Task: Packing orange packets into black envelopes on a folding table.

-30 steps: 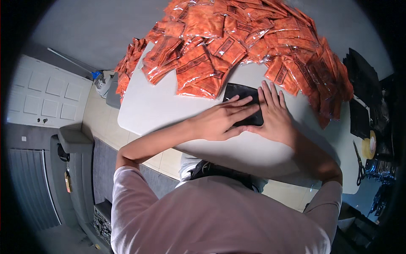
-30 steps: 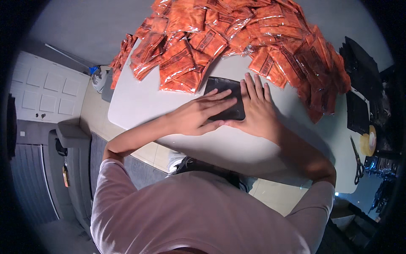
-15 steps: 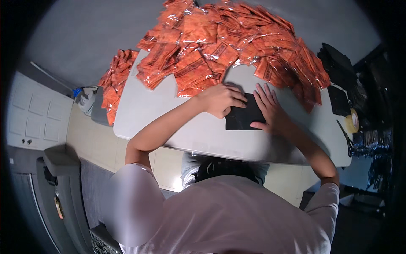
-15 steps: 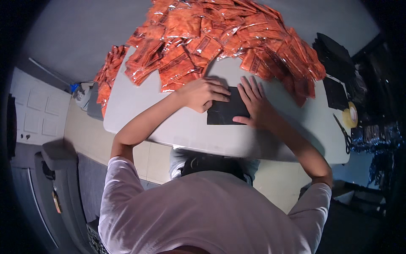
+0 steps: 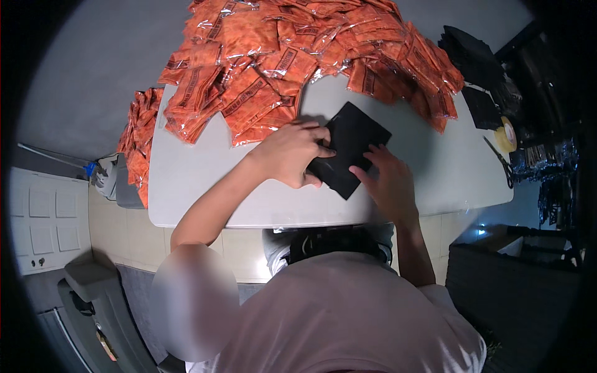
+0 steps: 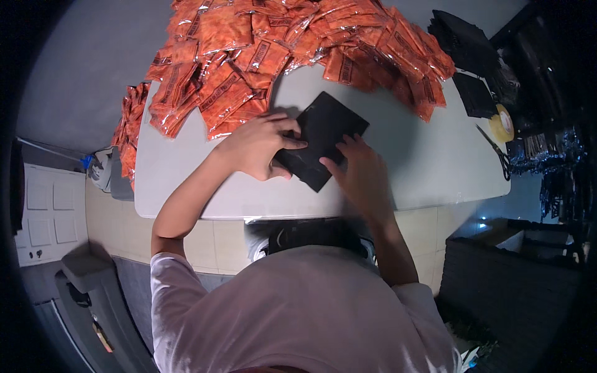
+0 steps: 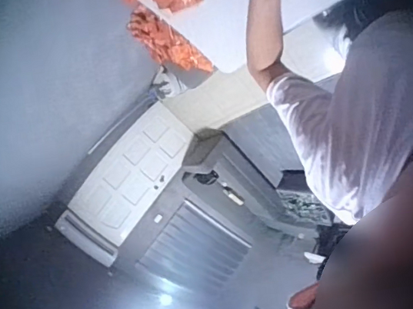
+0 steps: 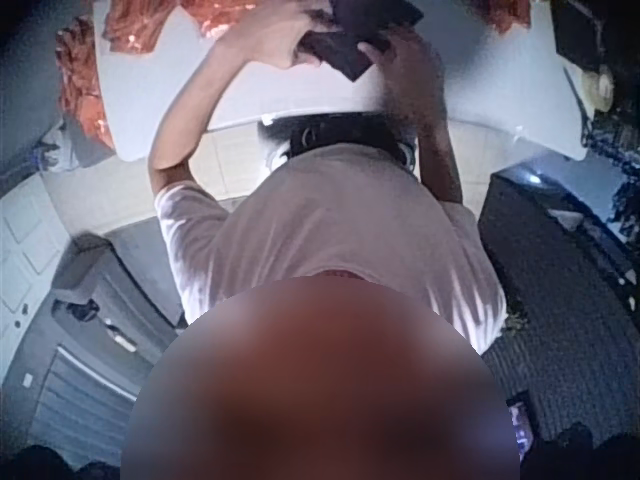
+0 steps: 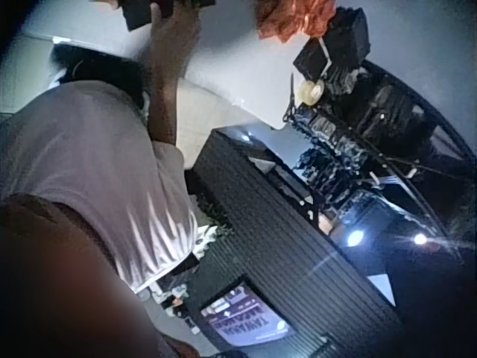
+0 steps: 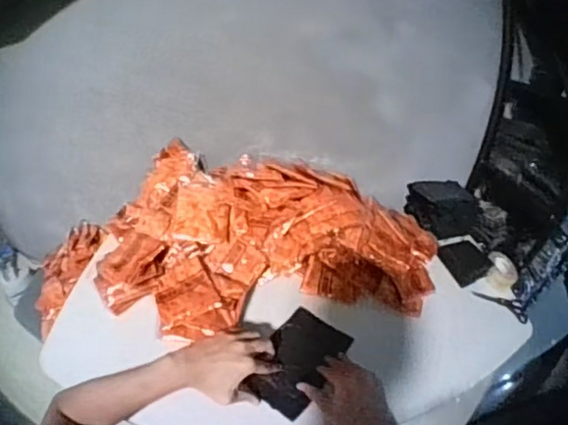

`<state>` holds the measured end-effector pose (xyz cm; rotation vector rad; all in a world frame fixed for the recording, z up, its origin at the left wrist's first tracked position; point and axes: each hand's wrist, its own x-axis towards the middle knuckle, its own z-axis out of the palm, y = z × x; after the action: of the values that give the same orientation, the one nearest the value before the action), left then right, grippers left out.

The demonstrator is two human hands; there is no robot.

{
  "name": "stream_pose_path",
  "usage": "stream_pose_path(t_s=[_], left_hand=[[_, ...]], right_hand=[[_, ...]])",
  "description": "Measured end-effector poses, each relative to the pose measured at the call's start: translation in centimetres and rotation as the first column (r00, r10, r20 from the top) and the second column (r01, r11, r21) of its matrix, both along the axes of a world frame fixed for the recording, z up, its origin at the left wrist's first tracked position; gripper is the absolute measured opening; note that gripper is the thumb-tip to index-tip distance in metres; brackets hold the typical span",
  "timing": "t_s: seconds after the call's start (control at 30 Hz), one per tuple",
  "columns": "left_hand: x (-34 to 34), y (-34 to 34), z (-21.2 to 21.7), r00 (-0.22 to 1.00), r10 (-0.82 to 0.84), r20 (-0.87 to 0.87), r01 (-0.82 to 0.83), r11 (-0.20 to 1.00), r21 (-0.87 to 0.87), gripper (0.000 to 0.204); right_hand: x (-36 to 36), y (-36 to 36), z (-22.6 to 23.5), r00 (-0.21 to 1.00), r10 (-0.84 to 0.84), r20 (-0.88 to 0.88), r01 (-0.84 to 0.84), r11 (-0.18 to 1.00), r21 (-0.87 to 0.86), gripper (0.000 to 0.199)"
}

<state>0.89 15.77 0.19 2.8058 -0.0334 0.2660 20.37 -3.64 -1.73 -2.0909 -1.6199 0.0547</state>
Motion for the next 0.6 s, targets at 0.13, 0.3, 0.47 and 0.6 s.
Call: stream_pose_path(t_s=[0.13, 0.3, 0.47, 0.6], left_hand=[[0.4, -1.3, -0.1, 0.999, -0.042, -0.031, 0.043, 0.999, 0.021, 0.048], [1.2, -3.2, -0.9, 0.998, -0.009, 0.055, 0.004, 0.995, 0.095, 0.036], [2.2, -4.1, -1.7, 0.996, 0.055, 0.072, -0.056, 0.998, 0.019, 0.034], [2.4, -3.6, -2.4, 0.993, 0.086, 0.085, -0.073, 0.988, -0.139, 0.024]], right_hand=[[2.1, 1.1, -1.2, 0.985, 0.171, -0.009, -0.171, 0.985, 0.032, 0.035], [2.7, 2.0, -0.4, 0.920, 0.211, 0.329, -0.256, 0.962, 0.099, 0.028], [-0.7, -1.7, 2.7, 0.983, 0.180, -0.031, -0.177, 0.980, 0.088, 0.021], [-1.9, -1.2, 5.5, 0.970, 0.244, 0.001, -0.244, 0.970, 0.018, 0.019]])
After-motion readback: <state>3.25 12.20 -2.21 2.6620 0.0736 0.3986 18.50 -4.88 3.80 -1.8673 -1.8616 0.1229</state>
